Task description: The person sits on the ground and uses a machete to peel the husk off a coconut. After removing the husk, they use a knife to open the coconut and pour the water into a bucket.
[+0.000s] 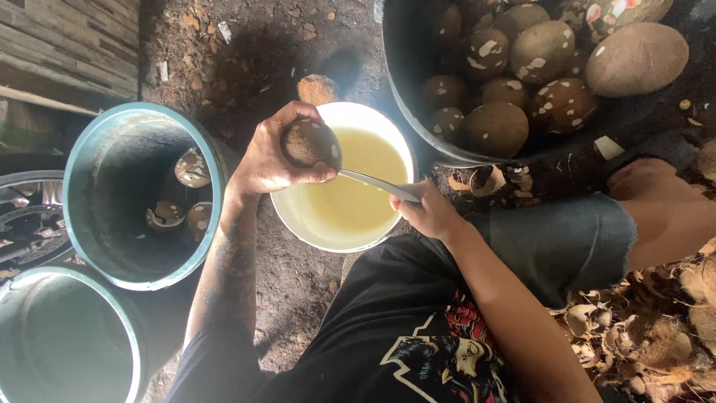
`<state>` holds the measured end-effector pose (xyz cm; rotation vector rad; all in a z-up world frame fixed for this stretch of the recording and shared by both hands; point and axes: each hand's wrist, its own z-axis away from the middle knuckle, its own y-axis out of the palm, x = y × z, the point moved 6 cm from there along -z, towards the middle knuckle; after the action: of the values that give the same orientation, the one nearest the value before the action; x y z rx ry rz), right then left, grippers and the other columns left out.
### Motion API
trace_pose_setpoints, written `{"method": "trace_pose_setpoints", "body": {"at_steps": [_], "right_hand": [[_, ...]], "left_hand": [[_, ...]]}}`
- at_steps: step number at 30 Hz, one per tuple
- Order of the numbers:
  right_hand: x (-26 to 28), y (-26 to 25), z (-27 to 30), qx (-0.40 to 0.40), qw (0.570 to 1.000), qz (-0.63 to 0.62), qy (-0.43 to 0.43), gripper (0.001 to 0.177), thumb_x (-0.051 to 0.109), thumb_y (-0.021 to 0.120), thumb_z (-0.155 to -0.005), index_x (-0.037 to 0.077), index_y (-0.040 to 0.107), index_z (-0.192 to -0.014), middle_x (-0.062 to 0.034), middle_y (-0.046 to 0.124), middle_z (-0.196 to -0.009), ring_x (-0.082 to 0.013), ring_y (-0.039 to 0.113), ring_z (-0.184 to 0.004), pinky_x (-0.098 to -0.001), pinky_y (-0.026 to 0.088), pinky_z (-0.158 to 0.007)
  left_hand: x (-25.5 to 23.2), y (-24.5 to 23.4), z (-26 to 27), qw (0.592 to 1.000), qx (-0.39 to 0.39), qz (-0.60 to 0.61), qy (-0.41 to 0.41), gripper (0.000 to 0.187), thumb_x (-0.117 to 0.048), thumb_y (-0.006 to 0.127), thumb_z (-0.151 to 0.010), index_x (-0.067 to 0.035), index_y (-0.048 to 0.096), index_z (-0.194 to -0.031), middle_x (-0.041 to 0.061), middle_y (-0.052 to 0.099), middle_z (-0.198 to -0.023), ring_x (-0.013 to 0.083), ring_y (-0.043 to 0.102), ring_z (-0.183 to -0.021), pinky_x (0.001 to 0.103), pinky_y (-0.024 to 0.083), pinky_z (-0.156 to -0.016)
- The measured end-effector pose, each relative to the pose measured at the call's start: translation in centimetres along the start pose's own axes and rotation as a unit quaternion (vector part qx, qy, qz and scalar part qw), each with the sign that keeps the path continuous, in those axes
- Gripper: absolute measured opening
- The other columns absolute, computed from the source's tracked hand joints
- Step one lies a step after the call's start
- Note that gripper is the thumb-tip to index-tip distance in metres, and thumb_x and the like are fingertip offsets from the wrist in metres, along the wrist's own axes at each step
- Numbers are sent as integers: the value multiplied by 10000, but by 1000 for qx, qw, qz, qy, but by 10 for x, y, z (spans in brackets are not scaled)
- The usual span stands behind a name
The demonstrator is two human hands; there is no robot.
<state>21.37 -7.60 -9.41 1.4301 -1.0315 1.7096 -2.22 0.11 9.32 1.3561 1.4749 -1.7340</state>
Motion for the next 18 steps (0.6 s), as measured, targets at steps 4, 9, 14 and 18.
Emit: {"method": "trace_pose_setpoints", "body": {"at_steps": [4,9,14,18], "right_hand": [[2,0,0,4,1000,8,-2,191,54,513,-750,44,697,-701,-97,591,-531,-169,451,-461,-319,382,-496],[1,-4,-2,-1,1000,29,-6,181,66,535,-797,50,699,-721,-101,588,-532,-167,466,-460,-309,406,-506],[11,-11,0,-41,997,67,-24,257,157,604,-892,18,672,-687,-160,562,-504,-162,498,-485,-351,401,-500],[-6,-10,0,-40,992,111,-35,251,165,610,-926,48,692,-719,-171,598,-531,-196,577,-492,-329,438,-511]], "left_hand": [[3,-1,-2,1000,-3,0,4,713,-153,1017,-542,-19,676,-1154,221,738,-1006,453,755,-986,660,609,-878],[8,-1,-3,1000,0,1,15,714,-184,1026,-554,-27,676,-1156,219,742,-1000,447,761,-977,641,614,-874],[12,-3,-6,1000,5,10,20,704,-191,1033,-562,-33,682,-1151,212,738,-1001,434,761,-974,631,618,-870],[17,-1,-5,1000,8,13,10,713,-191,1037,-554,-31,684,-1152,213,737,-995,431,762,-971,629,618,-866]]}}
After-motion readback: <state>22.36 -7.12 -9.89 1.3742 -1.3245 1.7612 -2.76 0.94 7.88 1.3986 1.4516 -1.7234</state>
